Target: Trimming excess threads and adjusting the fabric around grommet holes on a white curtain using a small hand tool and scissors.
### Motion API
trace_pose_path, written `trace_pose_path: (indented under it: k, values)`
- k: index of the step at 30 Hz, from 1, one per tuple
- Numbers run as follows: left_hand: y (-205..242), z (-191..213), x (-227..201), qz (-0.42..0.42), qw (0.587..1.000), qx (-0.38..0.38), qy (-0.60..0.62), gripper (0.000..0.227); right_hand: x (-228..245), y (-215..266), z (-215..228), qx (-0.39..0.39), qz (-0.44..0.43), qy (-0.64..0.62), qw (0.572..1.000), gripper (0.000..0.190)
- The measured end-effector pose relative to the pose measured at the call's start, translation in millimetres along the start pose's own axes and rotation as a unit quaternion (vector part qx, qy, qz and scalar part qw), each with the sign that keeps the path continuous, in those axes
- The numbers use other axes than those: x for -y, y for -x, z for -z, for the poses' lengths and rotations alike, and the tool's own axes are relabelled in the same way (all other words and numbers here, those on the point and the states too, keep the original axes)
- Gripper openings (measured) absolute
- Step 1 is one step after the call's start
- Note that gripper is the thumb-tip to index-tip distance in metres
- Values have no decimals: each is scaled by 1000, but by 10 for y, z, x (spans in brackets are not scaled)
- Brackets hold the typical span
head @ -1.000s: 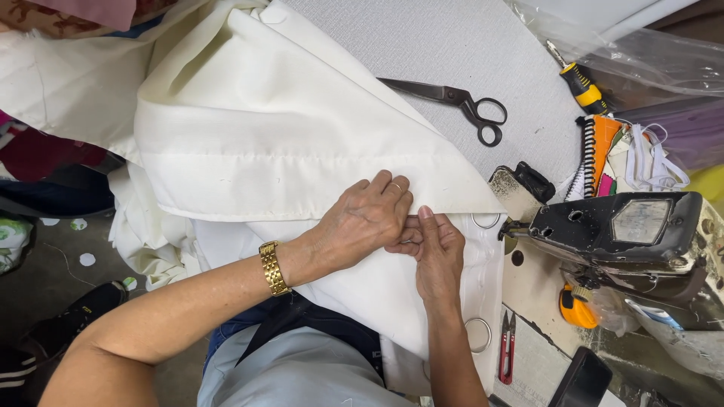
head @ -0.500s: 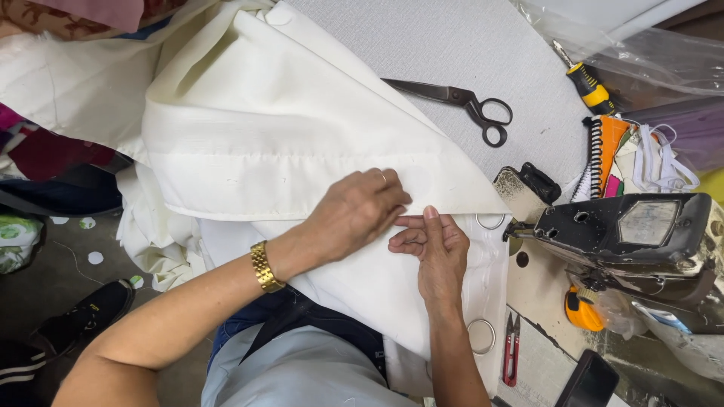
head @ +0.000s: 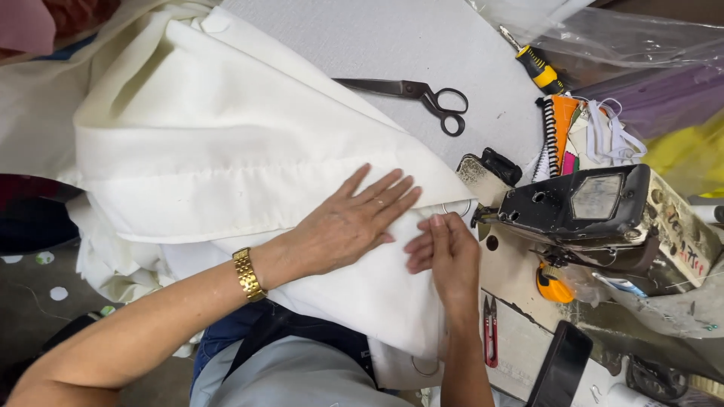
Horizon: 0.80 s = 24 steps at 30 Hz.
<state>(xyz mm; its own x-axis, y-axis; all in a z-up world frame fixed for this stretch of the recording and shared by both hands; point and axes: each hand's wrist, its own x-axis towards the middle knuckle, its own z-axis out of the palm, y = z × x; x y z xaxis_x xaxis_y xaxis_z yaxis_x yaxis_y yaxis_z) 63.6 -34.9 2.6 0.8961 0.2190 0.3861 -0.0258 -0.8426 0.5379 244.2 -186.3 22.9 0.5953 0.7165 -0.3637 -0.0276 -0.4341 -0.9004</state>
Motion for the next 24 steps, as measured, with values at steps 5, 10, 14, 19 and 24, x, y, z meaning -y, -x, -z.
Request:
trace_pose_path:
  k: [5, 10, 14, 19, 24]
  values:
    - [394, 208, 2, 54, 982, 117, -140, 73, 154, -44, 78, -112, 354, 301, 878, 15]
    - [485, 200, 38, 80, 982, 106, -135, 79, 142, -275, 0, -25, 337, 312, 888, 13]
    - [495, 145, 95, 83, 981, 114, -135, 85, 158, -290, -90, 3, 345, 334, 877, 6]
    - [500, 127, 105, 87, 981, 114, -133, 85, -84, -199, -174, 70, 329, 334, 881, 15]
    - [555, 93, 149, 9, 983, -6, -185, 77, 309, 690, -479, 317, 252, 213, 889, 32]
